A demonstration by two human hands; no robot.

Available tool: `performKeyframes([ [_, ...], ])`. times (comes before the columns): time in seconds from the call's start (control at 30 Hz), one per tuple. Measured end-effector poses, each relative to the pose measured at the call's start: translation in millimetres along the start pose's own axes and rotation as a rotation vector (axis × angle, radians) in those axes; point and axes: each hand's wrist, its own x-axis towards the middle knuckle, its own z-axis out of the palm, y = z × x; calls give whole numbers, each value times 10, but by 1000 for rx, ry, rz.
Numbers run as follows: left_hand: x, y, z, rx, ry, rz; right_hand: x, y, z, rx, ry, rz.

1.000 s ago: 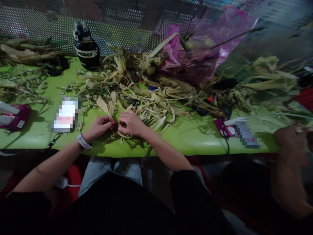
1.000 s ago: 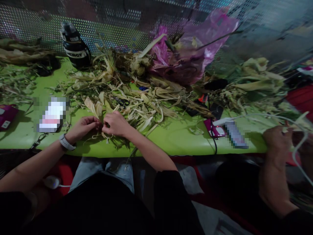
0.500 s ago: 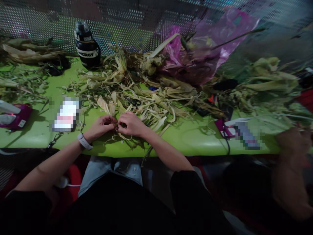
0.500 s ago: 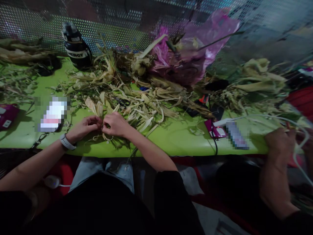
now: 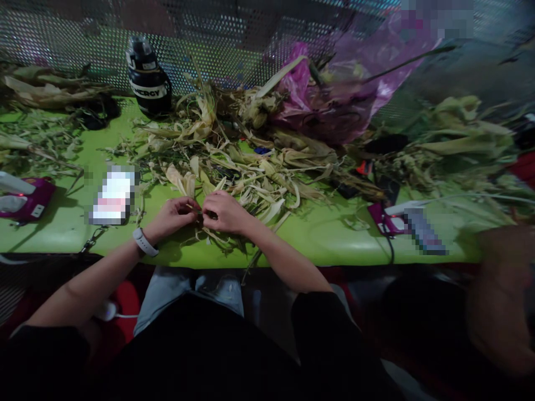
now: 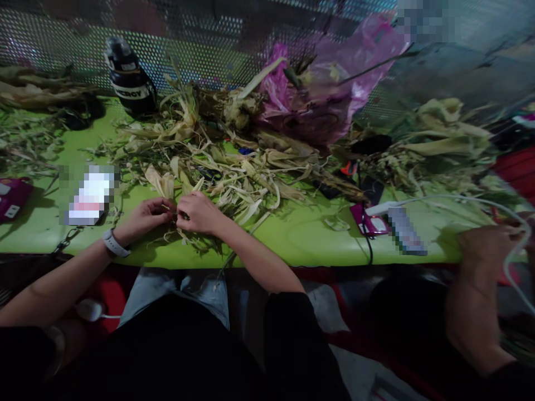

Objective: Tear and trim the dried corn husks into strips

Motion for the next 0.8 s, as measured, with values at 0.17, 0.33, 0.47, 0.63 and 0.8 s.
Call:
performKeyframes([
  [0.17,-5,18,-13,-143,0,-54,-22,-9,-1,4,43,-16],
  [0.33,0,14,-22,-177,6,-44,-40,-21,-7,-28,57,-15],
  [0.47,9,-15,-38,-173,36,-53,-41,-29,-8,3,60,-8],
  [0.63,9,-26,-52,-149,66,-134,-39,-39,-8,56,55,-8],
  [0.8,-1,-35,-58,-169,77,-157,-42,-38,-1,65,33,-28],
])
